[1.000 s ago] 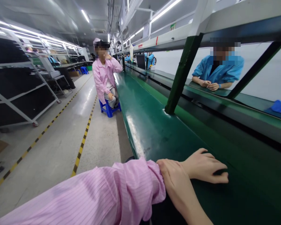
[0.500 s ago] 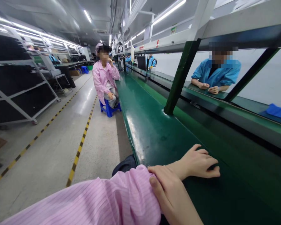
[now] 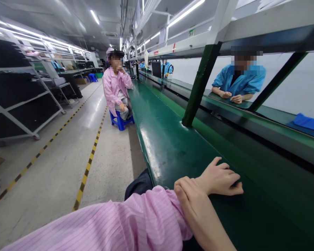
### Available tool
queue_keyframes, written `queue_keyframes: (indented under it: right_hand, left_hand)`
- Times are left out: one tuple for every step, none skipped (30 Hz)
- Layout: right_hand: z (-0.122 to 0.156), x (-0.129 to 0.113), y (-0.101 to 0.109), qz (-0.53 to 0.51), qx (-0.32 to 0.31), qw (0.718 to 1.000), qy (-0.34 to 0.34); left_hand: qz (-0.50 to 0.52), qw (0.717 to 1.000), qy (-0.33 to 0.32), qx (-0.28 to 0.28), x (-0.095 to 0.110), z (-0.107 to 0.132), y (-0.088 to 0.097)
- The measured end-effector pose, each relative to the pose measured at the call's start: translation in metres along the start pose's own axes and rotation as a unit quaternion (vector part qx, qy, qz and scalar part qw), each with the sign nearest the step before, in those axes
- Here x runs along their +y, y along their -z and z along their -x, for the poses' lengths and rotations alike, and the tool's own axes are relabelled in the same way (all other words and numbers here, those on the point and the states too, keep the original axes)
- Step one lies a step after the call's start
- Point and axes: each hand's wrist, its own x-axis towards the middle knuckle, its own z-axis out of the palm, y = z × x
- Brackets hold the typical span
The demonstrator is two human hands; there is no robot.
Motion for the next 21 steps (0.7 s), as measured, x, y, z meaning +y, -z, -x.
queue_keyframes:
  right_hand:
    - [-0.001, 0.002, 0.001, 0.011, -0.006, 1.000, 0.000]
    - [-0.002, 0.006, 0.002, 0.027, -0.010, 1.000, -0.001]
    - [-0.002, 0.009, 0.004, 0.042, -0.014, 0.999, -0.003]
    - [-0.003, 0.013, 0.005, 0.052, -0.016, 0.999, -0.007]
    - [-0.003, 0.015, 0.005, 0.056, -0.015, 0.998, -0.010]
    - [-0.002, 0.017, 0.005, 0.052, -0.017, 0.998, -0.013]
    - [-0.002, 0.016, 0.004, 0.040, -0.019, 0.999, -0.017]
    - [-0.001, 0.015, 0.003, 0.026, -0.023, 0.999, -0.022]
    - [-0.001, 0.012, 0.003, 0.011, -0.025, 0.999, -0.026]
    - [-0.001, 0.009, 0.003, 0.000, -0.030, 0.999, -0.030]
    - [-0.002, 0.006, 0.004, -0.006, -0.034, 0.999, -0.034]
    - [-0.003, 0.003, 0.006, -0.004, -0.039, 0.999, -0.038]
    - [-0.004, 0.001, 0.008, 0.008, -0.043, 0.998, -0.040]
    - [-0.005, 0.000, 0.011, 0.025, -0.049, 0.998, -0.040]
    - [-0.006, 0.000, 0.013, 0.044, -0.054, 0.997, -0.038]
    - [-0.006, 0.001, 0.015, 0.061, -0.061, 0.996, -0.035]
    - [-0.006, 0.004, 0.017, 0.073, -0.070, 0.994, -0.031]
    - [-0.005, 0.008, 0.019, 0.079, -0.075, 0.994, -0.029]
    - [-0.004, 0.013, 0.020, 0.084, -0.077, 0.993, -0.027]
    - [-0.002, 0.020, 0.021, 0.093, -0.078, 0.992, -0.026]
    - [0.000, 0.029, 0.021, 0.107, -0.077, 0.991, -0.027]
  left_hand:
    - [0.003, 1.000, -0.001, -0.003, 0.000, 0.000, -0.001]
    - [0.005, 1.000, -0.002, -0.006, 0.000, 0.000, -0.002]
    - [0.008, 1.000, -0.005, -0.007, -0.001, 0.000, -0.002]
    - [0.010, 1.000, -0.009, -0.008, -0.001, -0.001, -0.003]
    - [0.011, 1.000, -0.013, -0.007, -0.002, -0.001, -0.004]
    - [0.011, 1.000, -0.016, -0.004, -0.002, -0.001, -0.005]
    - [0.010, 1.000, -0.018, -0.002, -0.003, -0.001, -0.006]
    - [0.008, 1.000, -0.018, -0.001, -0.003, -0.001, -0.006]
    - [0.005, 1.000, -0.019, -0.001, -0.004, -0.001, -0.007]
    - [0.003, 1.000, -0.021, -0.001, -0.004, -0.001, -0.008]
    - [0.001, 1.000, -0.025, -0.001, -0.005, -0.001, -0.008]
    - [0.000, 1.000, -0.029, -0.003, -0.005, -0.001, -0.009]
    - [-0.001, 1.000, -0.030, -0.004, -0.005, -0.001, -0.010]
    - [-0.002, 1.000, -0.029, -0.003, -0.005, -0.001, -0.010]
    - [-0.003, 1.000, -0.027, 0.000, -0.005, -0.001, -0.011]
    - [-0.004, 1.000, -0.023, 0.002, -0.005, -0.001, -0.011]
    - [-0.004, 1.000, -0.019, 0.001, -0.005, -0.001, -0.011]
    - [-0.004, 1.000, -0.014, -0.004, -0.005, -0.002, -0.012]
    - [-0.002, 1.000, -0.008, -0.015, -0.005, -0.002, -0.012]
    - [0.002, 1.000, 0.000, -0.031, -0.004, -0.003, -0.013]
    - [0.006, 0.999, 0.013, -0.045, -0.004, -0.003, -0.014]
